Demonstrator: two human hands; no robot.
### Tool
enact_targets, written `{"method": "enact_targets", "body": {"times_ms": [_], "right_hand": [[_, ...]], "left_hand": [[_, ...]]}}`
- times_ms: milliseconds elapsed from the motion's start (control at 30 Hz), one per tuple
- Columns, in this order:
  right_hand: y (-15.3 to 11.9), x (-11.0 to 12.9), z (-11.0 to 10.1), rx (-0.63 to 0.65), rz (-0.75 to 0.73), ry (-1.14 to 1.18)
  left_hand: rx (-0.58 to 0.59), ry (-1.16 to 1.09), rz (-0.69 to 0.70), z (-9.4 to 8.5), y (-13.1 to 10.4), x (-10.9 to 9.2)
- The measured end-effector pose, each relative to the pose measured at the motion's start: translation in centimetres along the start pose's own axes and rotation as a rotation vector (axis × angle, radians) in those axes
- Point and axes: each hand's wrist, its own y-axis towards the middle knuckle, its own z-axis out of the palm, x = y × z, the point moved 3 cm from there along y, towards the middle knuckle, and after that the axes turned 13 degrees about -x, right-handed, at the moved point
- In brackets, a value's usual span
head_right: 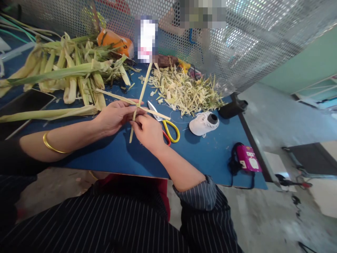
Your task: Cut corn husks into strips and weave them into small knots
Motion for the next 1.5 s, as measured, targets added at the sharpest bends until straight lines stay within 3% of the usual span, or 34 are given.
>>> {"method": "enact_targets", "body": {"times_ms": [533, 667, 767, 900, 1000, 1100, 1167, 1300, 1367, 1500], "right_hand": [[0.6, 0.7, -0.8, 0.134, -0.208, 0.111], [0.6, 0.1, -0.8, 0.099, -0.077, 0.163], [0.8, -1.0, -0.9, 0.017, 0.203, 0.293], [1.0, -2.1, -1.3, -0.230, 0.504, 0.613], [1.1, -2.0, -1.5, -0.300, 0.544, 0.740], [1.0, -1.8, -1.3, -0.206, 0.534, 0.726], [1.2, -2.1, -1.6, -0.214, 0.521, 0.691], [2.2, -3.5, -3.8, -0.528, 0.453, 0.604], [2.7, -4.1, -4.4, -0.466, 0.507, 0.628], [2.6, -4.0, -3.4, -0.083, 0.627, 0.765]], "left_hand": [[-0.049, 0.001, 0.023, -0.1, -0.1, 0.5], [-0.048, -0.015, -0.012, -0.2, 0.0, 0.0], [-0.048, -0.041, -0.001, -0.3, 0.0, -0.4], [-0.086, 0.004, -0.007, -0.5, -0.1, -0.3], [-0.132, 0.051, -0.026, -0.5, -0.2, -0.2], [-0.182, 0.072, -0.008, -0.6, -0.2, -0.3], [-0.202, 0.081, -0.006, -0.7, -0.1, -0.4], [-0.175, 0.095, -0.017, -0.8, -0.1, -0.7], [-0.127, 0.116, -0.042, -0.7, -0.2, -0.7], [-0.003, 0.198, -0.136, -0.4, -0.6, -0.2]]}}
